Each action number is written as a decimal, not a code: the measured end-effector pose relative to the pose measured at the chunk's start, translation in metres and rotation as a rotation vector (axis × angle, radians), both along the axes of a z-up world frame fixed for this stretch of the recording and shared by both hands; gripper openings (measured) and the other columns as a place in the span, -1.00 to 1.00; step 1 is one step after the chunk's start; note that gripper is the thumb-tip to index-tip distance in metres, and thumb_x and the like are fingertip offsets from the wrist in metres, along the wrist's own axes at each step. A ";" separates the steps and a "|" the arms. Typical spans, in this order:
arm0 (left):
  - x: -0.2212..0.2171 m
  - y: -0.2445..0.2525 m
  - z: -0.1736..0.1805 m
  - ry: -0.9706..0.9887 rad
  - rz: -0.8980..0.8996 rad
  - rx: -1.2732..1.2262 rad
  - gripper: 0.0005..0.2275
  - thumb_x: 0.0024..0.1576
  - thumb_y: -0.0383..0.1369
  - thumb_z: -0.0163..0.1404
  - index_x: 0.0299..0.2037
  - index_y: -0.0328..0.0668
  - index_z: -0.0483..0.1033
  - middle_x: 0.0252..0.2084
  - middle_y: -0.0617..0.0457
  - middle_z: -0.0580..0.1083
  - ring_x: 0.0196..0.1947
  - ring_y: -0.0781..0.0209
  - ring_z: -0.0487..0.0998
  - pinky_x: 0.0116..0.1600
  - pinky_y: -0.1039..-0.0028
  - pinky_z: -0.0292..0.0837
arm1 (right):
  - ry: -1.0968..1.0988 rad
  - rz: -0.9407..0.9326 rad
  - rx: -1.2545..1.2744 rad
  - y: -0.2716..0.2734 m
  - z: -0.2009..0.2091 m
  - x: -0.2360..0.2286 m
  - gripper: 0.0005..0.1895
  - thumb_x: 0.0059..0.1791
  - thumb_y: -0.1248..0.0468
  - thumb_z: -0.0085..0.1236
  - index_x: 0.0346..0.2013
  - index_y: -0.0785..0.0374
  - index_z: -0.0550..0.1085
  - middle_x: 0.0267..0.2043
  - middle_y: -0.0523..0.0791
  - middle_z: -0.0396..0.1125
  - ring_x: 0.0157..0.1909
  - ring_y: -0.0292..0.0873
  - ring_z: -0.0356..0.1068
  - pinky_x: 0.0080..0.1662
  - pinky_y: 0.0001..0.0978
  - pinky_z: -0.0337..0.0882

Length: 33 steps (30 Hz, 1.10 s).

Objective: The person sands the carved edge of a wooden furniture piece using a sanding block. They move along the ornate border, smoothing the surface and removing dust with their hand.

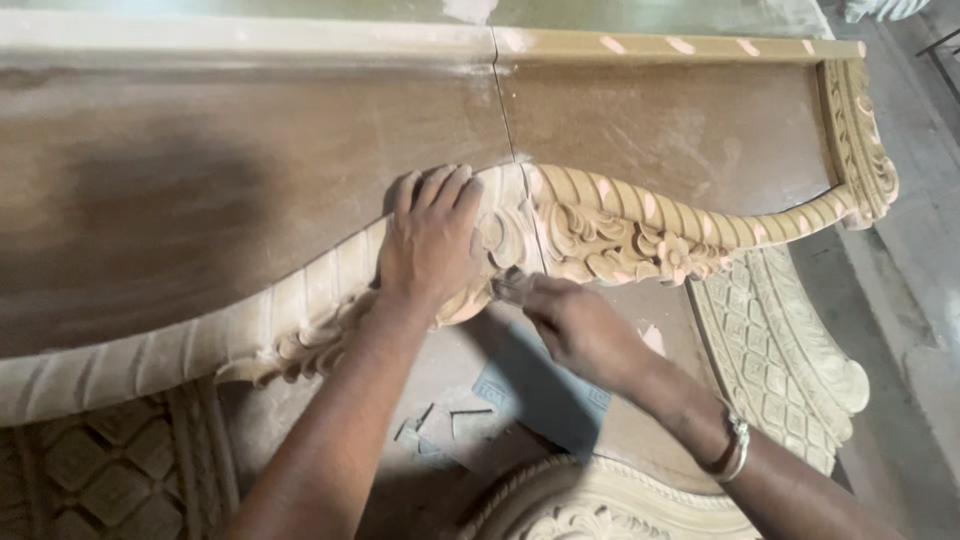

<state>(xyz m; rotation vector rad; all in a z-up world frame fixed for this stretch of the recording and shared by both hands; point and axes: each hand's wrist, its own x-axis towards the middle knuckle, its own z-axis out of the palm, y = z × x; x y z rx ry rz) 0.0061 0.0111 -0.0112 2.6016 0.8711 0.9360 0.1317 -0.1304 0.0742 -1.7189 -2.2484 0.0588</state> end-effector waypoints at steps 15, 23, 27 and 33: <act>-0.003 -0.005 -0.005 -0.011 -0.007 0.021 -0.57 0.01 -0.40 0.09 0.13 -0.26 0.46 0.25 -0.11 0.45 0.31 0.00 0.36 0.39 0.13 0.14 | -0.377 -0.271 -0.191 -0.007 -0.058 0.027 -0.36 -0.04 0.30 0.02 0.36 0.31 0.25 0.06 0.00 0.33 0.02 0.01 0.35 0.02 -0.16 0.42; -0.002 -0.006 -0.002 0.055 -0.007 -0.004 -0.59 0.04 -0.38 0.08 0.14 -0.25 0.44 0.27 -0.11 0.43 0.34 0.01 0.34 0.39 0.13 0.10 | -0.415 -0.288 -0.159 0.006 -0.020 -0.002 -0.24 -0.21 0.37 0.10 0.33 0.30 0.30 0.07 -0.02 0.37 0.00 -0.01 0.37 -0.01 -0.16 0.43; 0.000 0.000 0.003 0.079 0.002 -0.046 -0.57 0.02 -0.38 0.08 0.14 -0.21 0.43 0.27 -0.08 0.42 0.33 0.02 0.33 0.41 0.12 0.09 | -0.237 -0.162 -0.198 -0.005 -0.004 -0.013 -0.42 -0.07 0.34 0.09 0.28 0.19 0.41 -0.03 -0.02 0.42 -0.16 -0.05 0.43 -0.11 -0.19 0.47; 0.000 -0.001 -0.002 0.077 -0.001 -0.034 -0.58 0.06 -0.36 0.08 0.16 -0.21 0.41 0.28 -0.10 0.40 0.34 0.00 0.32 0.41 0.10 0.07 | -0.284 -0.213 -0.053 0.003 -0.019 0.019 -0.61 0.06 0.20 0.10 0.20 0.08 0.46 -0.35 -0.12 0.35 -0.36 -0.14 0.36 -0.21 -0.23 0.47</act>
